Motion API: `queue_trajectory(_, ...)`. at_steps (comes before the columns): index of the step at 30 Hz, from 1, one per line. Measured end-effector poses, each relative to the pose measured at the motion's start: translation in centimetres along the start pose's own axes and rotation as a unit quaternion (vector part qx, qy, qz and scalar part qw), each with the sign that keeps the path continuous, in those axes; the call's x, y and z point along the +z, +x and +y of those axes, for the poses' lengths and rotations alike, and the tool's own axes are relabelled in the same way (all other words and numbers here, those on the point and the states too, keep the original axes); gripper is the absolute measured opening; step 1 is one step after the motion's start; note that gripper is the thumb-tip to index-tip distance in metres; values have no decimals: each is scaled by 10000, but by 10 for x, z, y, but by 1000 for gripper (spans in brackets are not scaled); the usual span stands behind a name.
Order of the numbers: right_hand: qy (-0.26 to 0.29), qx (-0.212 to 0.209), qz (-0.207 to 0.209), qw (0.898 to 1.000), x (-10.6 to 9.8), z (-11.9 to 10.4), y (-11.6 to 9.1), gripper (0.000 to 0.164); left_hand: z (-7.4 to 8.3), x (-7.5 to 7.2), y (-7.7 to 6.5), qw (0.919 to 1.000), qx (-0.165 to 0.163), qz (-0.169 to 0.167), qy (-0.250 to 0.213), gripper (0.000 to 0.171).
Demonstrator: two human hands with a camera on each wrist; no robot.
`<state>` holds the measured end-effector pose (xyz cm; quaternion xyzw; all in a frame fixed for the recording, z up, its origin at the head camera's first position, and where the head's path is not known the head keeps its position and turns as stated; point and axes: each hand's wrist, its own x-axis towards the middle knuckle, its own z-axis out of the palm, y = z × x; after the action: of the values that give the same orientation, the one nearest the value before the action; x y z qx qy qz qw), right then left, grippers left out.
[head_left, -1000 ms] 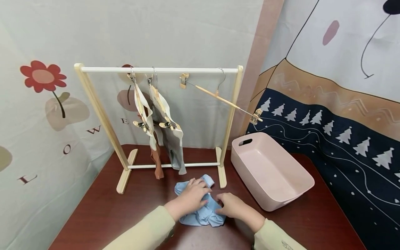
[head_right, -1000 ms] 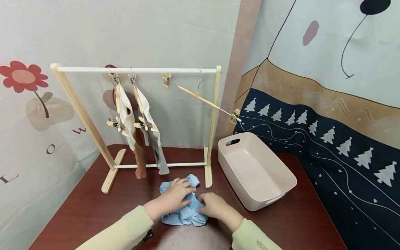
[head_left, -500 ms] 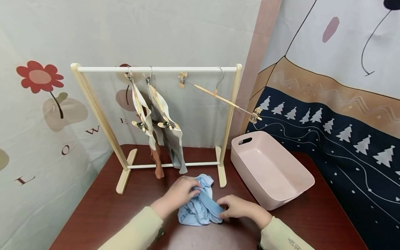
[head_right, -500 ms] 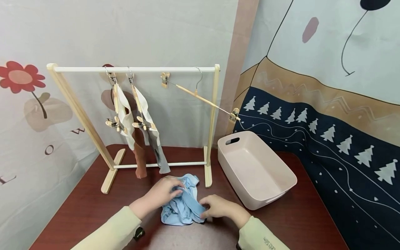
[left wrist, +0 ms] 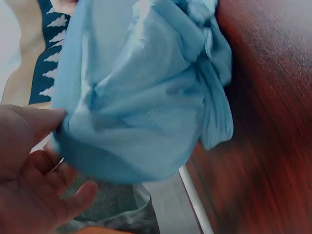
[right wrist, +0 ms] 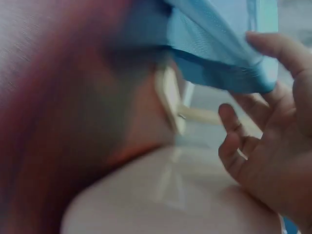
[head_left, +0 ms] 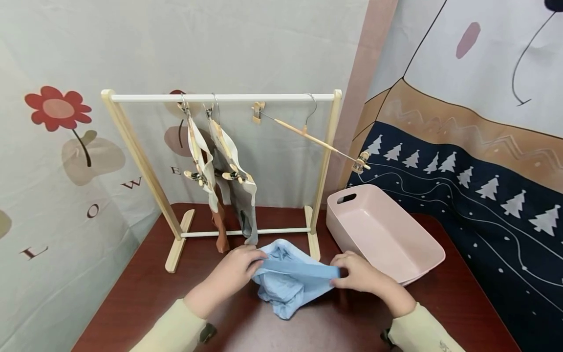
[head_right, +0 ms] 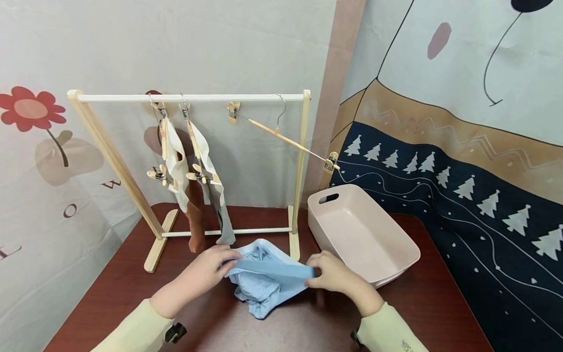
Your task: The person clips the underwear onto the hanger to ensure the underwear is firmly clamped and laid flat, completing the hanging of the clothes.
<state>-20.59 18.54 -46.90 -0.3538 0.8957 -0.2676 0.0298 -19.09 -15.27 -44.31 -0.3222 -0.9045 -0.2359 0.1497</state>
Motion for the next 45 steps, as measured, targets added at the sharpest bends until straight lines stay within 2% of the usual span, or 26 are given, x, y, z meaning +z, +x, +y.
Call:
queue_trajectory(2,364,319,95,9988,-11,-3,-2,9,-1,-4,-2,9986,-95,85,-522,6)
queue_trajectory(4,568,511,100,9970,-20,-6,-3,11,-2,-8,-4,9929,-217,253,-1138,5)
queue_trajectory(8,378,537,224,9976,-32,-10,-5,18,-5,-18,-5,9750,-584,639,-2048,8)
queue_trajectory(12,304,587,577,9961,-38,-12,-8,18,-9,-23,-7,9643,-1118,831,-2251,11)
queue_trajectory(16,475,568,995,9923,-40,-11,-9,19,-11,-22,-8,9556,-1589,582,-2414,17)
queue_trajectory(21,1119,600,1328,9830,-40,-11,-9,23,-9,-20,-7,9411,-1642,551,-2905,22)
queue_trajectory(25,1877,409,1543,9692,-42,-11,-10,27,-9,-22,-5,9266,-1580,605,-3359,23)
queue_trajectory(26,1994,337,1600,9662,-45,-15,-10,27,-6,-26,-4,9258,-1659,589,-3344,21)
queue_trajectory(28,2099,320,1691,9625,-49,-19,-10,29,-7,-25,-4,9291,-1783,556,-3193,20)
queue_trajectory(30,2135,283,1732,9610,-49,-19,-10,30,-8,-23,-5,9370,-1814,525,-2940,26)
queue_trajectory(32,2038,340,1711,9634,-48,-20,-10,27,-9,-22,-7,9484,-1803,514,-2556,33)
queue_trajectory(34,1997,308,1625,9658,-43,-13,-11,22,-14,-19,-9,9576,-1603,592,-2320,36)
queue_trajectory(36,1899,215,1487,9703,-43,-13,-12,15,-15,-21,-9,9628,-1382,707,-2210,33)
queue_trajectory(39,1449,85,1270,9812,-45,-11,-15,10,-18,-27,-10,9702,-1081,851,-1994,22)
queue_trajectory(41,986,-14,1165,9883,-47,-10,-17,14,-19,-33,-11,9751,-933,827,-1832,13)
queue_trajectory(43,384,-156,1139,9926,-49,-8,-18,19,-19,-39,-12,9803,-964,717,-1568,18)
queue_trajectory(45,-201,-305,1189,9922,-52,-7,-20,23,-18,-44,-13,9833,-1104,501,-1358,25)
